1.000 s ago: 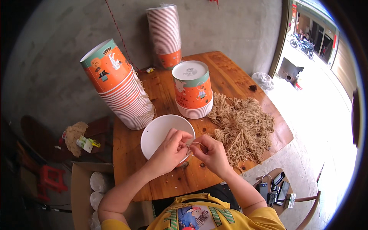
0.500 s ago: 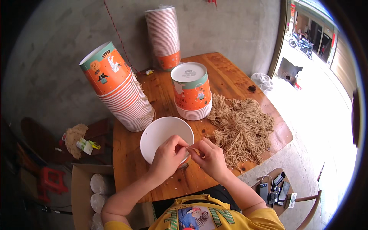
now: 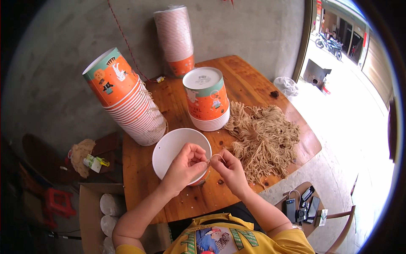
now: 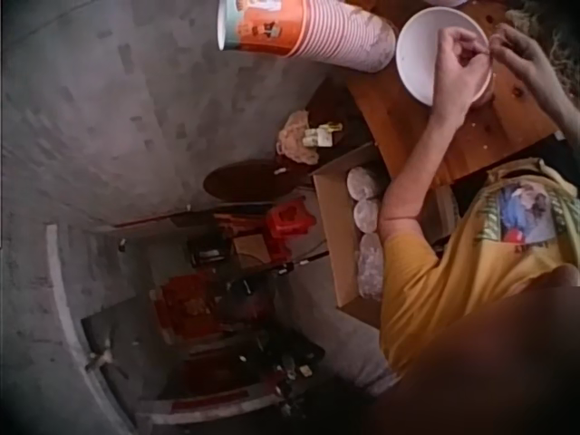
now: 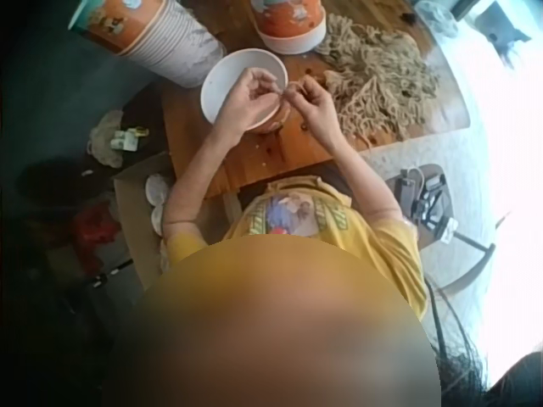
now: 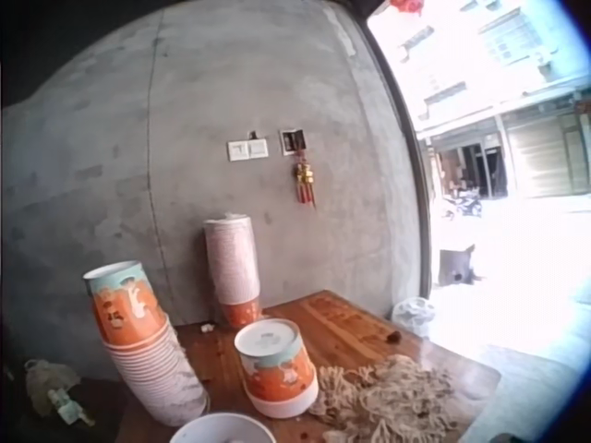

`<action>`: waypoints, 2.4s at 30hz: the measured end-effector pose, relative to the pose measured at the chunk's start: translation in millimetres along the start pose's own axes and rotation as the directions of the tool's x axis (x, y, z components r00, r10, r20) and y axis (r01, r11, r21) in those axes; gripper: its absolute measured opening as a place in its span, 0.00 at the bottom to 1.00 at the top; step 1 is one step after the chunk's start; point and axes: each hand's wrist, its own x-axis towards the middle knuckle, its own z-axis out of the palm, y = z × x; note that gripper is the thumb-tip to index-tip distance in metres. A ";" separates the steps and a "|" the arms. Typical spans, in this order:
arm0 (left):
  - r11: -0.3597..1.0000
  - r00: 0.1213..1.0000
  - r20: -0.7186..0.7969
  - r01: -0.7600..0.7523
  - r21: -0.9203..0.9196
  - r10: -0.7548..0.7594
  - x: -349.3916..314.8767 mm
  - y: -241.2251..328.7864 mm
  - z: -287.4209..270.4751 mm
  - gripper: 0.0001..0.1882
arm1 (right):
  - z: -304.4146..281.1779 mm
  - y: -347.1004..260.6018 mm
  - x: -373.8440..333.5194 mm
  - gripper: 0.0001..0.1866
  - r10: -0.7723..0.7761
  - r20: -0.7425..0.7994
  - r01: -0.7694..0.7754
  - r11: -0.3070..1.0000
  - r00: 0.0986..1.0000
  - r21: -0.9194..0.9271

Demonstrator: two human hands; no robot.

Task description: Packaging brown fibrous material into decorated paper cups.

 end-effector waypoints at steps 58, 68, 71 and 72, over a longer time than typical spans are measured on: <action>0.680 0.950 -0.003 -0.220 0.699 0.311 -5.5 4.0 12.5 0.06 | -11.4 4.2 -2.3 0.03 -0.385 0.005 0.345 0.821 0.923 -0.455; 0.549 0.895 0.077 -0.335 0.766 0.439 -2.8 5.2 17.5 0.06 | -12.2 3.2 -4.1 0.03 -0.393 -0.011 0.342 0.813 0.920 -0.471; 0.532 0.889 0.087 -0.345 0.773 0.450 -3.2 3.9 18.0 0.05 | -13.8 6.6 -4.8 0.06 -0.396 -0.005 0.342 0.799 0.918 -0.494; 0.532 0.889 0.086 -0.344 0.774 0.450 -3.6 3.7 18.0 0.05 | -13.7 7.2 -5.8 0.06 -0.330 -0.023 0.282 0.840 0.944 -0.464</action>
